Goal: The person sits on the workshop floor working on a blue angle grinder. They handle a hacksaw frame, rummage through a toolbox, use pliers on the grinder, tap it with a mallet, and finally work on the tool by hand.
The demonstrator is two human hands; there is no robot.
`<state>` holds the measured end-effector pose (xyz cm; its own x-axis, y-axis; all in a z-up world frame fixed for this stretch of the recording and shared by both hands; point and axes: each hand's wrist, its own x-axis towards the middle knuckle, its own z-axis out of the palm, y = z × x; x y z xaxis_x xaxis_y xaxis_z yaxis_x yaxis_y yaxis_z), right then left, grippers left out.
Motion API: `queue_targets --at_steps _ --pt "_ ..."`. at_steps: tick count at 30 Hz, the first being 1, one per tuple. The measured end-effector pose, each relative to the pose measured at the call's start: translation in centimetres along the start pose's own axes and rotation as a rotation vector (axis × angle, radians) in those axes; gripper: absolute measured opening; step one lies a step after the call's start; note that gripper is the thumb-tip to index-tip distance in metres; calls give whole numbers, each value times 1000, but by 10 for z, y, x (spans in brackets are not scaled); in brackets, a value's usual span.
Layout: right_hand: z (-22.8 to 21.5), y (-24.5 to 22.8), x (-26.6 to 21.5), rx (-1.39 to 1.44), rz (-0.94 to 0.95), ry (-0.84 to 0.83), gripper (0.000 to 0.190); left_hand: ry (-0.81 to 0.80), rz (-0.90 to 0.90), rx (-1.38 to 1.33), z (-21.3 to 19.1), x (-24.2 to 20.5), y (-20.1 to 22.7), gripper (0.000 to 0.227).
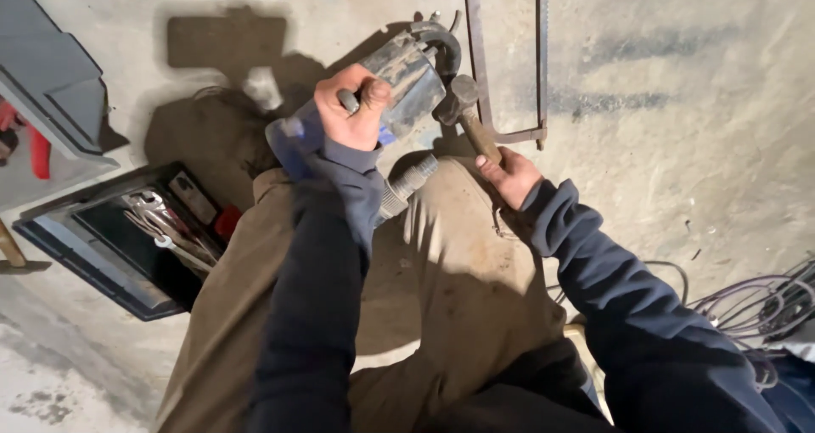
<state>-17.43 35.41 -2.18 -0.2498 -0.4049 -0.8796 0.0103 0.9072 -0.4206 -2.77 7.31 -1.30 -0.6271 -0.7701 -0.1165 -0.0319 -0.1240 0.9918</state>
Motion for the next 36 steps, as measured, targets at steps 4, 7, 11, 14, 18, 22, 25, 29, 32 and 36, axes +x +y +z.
queue_targets --at_steps 4,7,11,14,18,22,25,29,32,36 --pt "-10 -16 -16 -113 -36 24 56 160 -43 49 13 1 2 54" --pt "-31 -62 -57 -179 -81 102 55 259 -45 143 17 -1 -3 56" --pt "-56 -131 -97 -180 -22 91 49 325 -42 144 15 6 6 56" --pt "-61 -160 -103 -116 -407 87 46 254 -50 40 16 0 21 51" --pt "-58 -157 -102 -188 -443 91 43 190 -13 43 24 -10 25 45" --pt "-55 -141 -101 -93 -391 8 39 135 37 32 29 -15 21 40" --pt "-58 -128 -106 -102 -474 20 42 100 119 245 24 -16 11 40" --pt "-67 -130 -115 -97 -516 12 48 136 84 219 17 -8 -6 32" --pt "-73 -130 -110 -29 -628 -43 52 422 -25 -133 0 -4 -11 29" --pt "-70 -123 -107 9 -607 -31 48 219 -125 -255 -7 -2 -8 34"
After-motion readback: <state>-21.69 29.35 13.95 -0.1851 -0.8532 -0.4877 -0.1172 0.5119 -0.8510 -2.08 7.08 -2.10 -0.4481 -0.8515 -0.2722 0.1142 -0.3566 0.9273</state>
